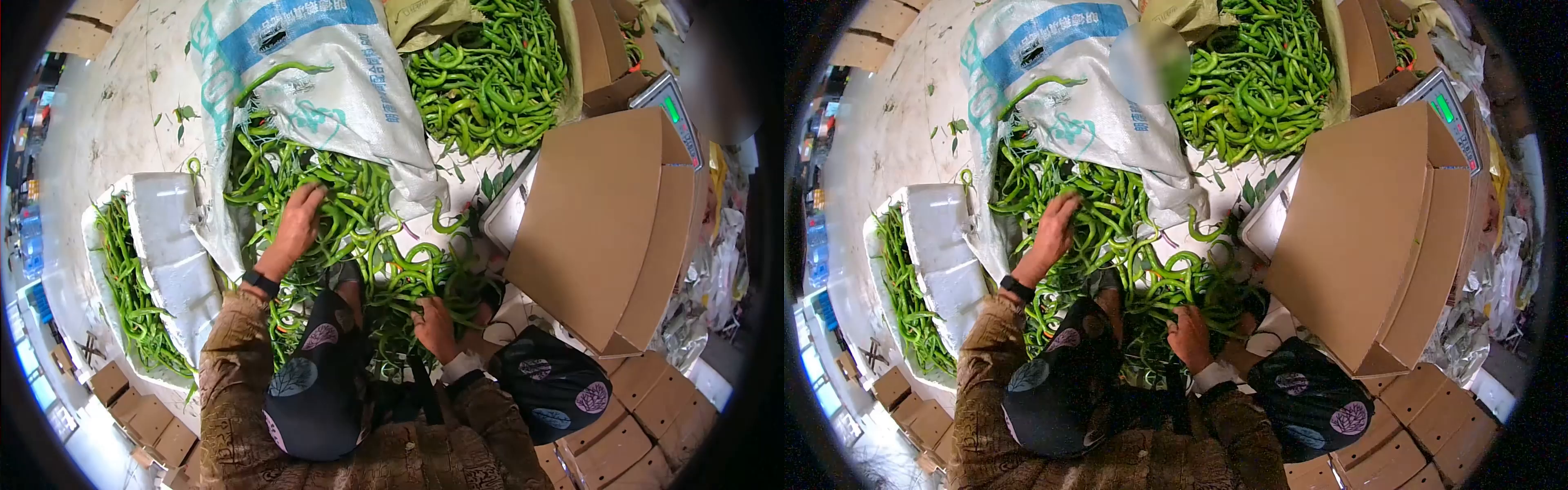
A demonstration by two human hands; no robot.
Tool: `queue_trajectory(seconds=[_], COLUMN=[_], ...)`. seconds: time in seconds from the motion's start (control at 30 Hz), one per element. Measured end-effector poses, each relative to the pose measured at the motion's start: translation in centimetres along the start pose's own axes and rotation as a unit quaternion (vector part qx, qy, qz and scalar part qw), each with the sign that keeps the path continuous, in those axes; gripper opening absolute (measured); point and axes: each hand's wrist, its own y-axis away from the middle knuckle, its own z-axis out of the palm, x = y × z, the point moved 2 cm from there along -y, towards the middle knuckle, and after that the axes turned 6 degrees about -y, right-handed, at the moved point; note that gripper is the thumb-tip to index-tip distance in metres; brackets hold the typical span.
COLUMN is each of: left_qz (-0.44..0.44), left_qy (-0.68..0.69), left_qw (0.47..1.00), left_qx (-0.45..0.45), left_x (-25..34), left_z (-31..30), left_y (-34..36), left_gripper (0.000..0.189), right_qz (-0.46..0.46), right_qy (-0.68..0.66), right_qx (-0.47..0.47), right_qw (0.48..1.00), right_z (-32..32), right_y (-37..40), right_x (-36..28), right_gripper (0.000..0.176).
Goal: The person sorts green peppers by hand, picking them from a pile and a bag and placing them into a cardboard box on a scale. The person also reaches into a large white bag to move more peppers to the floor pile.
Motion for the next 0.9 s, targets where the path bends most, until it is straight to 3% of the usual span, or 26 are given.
queue_trajectory(seconds=[0.03,0.13,0.23,0.37,0.4,0.43,0.5,0.63,0.7,0.73,0.77,0.83,0.9], left_qz=[0.000,0.026,0.042,0.142,0.178,0.182,0.084,0.118,0.067,-0.020,-0.105,-0.276,-0.281], left_qy=[0.004,-0.171,-0.215,-0.284,-0.260,-0.262,-0.244,-0.176,-0.097,-0.002,0.093,0.273,0.412], left_qw=[1.000,0.976,0.956,0.923,0.941,0.940,0.946,0.966,0.987,0.998,0.990,0.920,0.867], left_qx=[-0.001,-0.132,-0.194,-0.217,-0.127,-0.123,-0.194,-0.149,-0.108,-0.064,-0.019,-0.044,0.000], left_x=[0.2,-0.3,-0.6,-0.5,-1.3,-1.3,-1.2,3.2,2.9,3.1,3.6,4.7,1.9], left_z=[0.3,2.3,3.3,4.0,4.3,4.5,5.1,-0.4,-4.5,-7.2,-9.9,-14.9,-15.5], left_y=[-1.2,-3.3,-4.4,-4.4,-3.9,-3.9,-3.2,-2.7,-2.7,-3.1,-3.4,-4.3,-2.7], left_gripper=[0.053,0.062,0.062,0.049,0.040,0.040,0.050,0.035,0.035,0.035,0.035,0.034,0.029], right_qz=[0.003,-0.023,-0.014,-0.019,-0.019,-0.021,0.000,0.006,-0.007,0.005,-0.001,-0.026,-0.062], right_qy=[0.002,-0.007,-0.010,-0.030,-0.037,-0.038,-0.053,-0.086,-0.106,-0.122,-0.126,-0.126,-0.125], right_qx=[0.000,0.020,0.012,0.025,0.030,0.036,0.023,0.009,0.020,0.009,0.011,0.002,-0.001], right_qw=[1.000,0.999,1.000,0.999,0.999,0.998,0.998,0.996,0.994,0.992,0.992,0.992,0.990], right_z=[0.1,0.3,0.3,0.2,0.1,-0.2,-0.5,-0.9,-0.7,-1.1,-1.3,-1.7,-1.9], right_y=[-0.1,0.0,-0.4,0.3,0.0,-0.3,-0.1,0.2,0.0,-0.1,0.1,0.3,0.2], right_x=[0.2,0.1,0.1,1.1,1.1,0.9,0.5,-0.4,-0.9,-1.6,-2.2,-3.3,-3.7], right_gripper=[0.030,0.031,0.031,0.029,0.029,0.029,0.027,0.026,0.025,0.025,0.025,0.025,0.026])
